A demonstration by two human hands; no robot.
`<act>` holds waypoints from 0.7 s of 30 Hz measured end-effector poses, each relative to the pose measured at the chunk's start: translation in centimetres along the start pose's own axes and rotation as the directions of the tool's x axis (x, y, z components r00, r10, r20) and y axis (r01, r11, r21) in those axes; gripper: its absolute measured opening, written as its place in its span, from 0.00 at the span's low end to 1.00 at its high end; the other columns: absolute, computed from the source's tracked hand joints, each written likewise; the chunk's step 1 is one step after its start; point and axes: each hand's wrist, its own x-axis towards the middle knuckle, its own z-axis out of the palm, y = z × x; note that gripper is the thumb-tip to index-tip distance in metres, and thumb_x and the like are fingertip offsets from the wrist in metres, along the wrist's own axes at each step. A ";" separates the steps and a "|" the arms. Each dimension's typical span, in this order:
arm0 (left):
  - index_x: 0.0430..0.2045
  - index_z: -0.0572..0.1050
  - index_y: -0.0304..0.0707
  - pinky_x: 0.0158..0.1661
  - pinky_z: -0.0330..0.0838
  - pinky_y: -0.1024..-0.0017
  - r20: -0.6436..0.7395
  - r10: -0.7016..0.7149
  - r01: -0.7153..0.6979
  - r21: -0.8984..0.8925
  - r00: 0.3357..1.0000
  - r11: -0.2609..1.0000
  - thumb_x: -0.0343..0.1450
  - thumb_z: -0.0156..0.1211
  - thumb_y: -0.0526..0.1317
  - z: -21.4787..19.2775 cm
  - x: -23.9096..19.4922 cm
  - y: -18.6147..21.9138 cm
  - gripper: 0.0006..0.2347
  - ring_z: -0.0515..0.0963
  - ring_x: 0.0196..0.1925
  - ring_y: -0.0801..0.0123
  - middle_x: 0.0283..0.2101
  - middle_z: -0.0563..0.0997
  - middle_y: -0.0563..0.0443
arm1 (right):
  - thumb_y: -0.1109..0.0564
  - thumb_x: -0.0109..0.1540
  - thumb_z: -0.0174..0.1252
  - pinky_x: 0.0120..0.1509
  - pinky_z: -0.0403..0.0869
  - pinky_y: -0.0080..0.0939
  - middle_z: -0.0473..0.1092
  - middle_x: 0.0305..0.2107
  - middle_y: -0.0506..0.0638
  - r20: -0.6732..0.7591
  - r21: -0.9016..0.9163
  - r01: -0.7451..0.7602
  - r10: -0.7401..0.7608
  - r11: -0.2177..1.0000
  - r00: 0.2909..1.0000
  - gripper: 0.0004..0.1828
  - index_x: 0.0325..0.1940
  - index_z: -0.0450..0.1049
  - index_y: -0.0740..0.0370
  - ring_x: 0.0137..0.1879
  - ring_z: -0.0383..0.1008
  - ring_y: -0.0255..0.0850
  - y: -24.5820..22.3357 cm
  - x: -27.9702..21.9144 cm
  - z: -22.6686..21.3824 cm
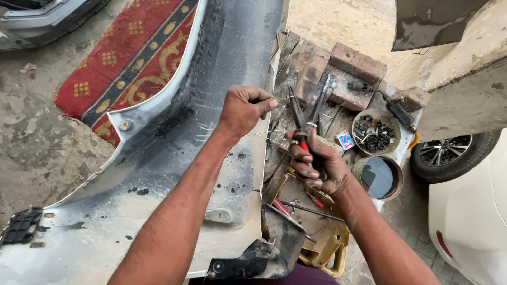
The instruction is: The person uses pliers to bend and shape a metal wire on a car bumper. They then use a screwdriver to remove a black plastic clip from the bumper and place it on the workbench.
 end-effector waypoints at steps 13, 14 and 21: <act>0.22 0.86 0.57 0.31 0.75 0.70 -0.234 -0.111 0.208 0.447 0.966 0.870 0.66 0.67 0.42 1.9 -0.7 -1.1 0.03 0.84 0.26 0.65 0.20 0.81 0.57 | 0.49 0.68 0.58 0.63 0.70 0.64 0.72 0.52 0.68 -0.271 -0.946 -0.320 -0.637 0.039 0.722 0.30 0.73 0.64 0.59 0.58 0.73 0.65 1.9 1.3 0.5; 0.22 0.86 0.58 0.33 0.76 0.70 -0.237 -0.124 0.225 0.465 0.964 0.856 0.66 0.66 0.43 2.2 -0.9 -0.8 0.03 0.84 0.28 0.65 0.20 0.82 0.58 | 0.49 0.68 0.58 0.66 0.67 0.67 0.71 0.54 0.69 -0.231 -0.941 -0.336 -0.654 -0.036 0.720 0.30 0.73 0.64 0.58 0.61 0.70 0.69 2.1 1.4 1.1; 0.22 0.86 0.53 0.35 0.77 0.64 -0.229 -0.130 0.222 0.446 0.965 0.867 0.65 0.66 0.42 2.6 -1.1 -0.7 0.04 0.85 0.31 0.54 0.22 0.82 0.51 | 0.49 0.67 0.60 0.60 0.71 0.66 0.73 0.47 0.66 -0.109 -0.941 -0.303 -0.716 -0.149 0.689 0.29 0.72 0.65 0.55 0.55 0.73 0.68 2.8 1.6 -0.5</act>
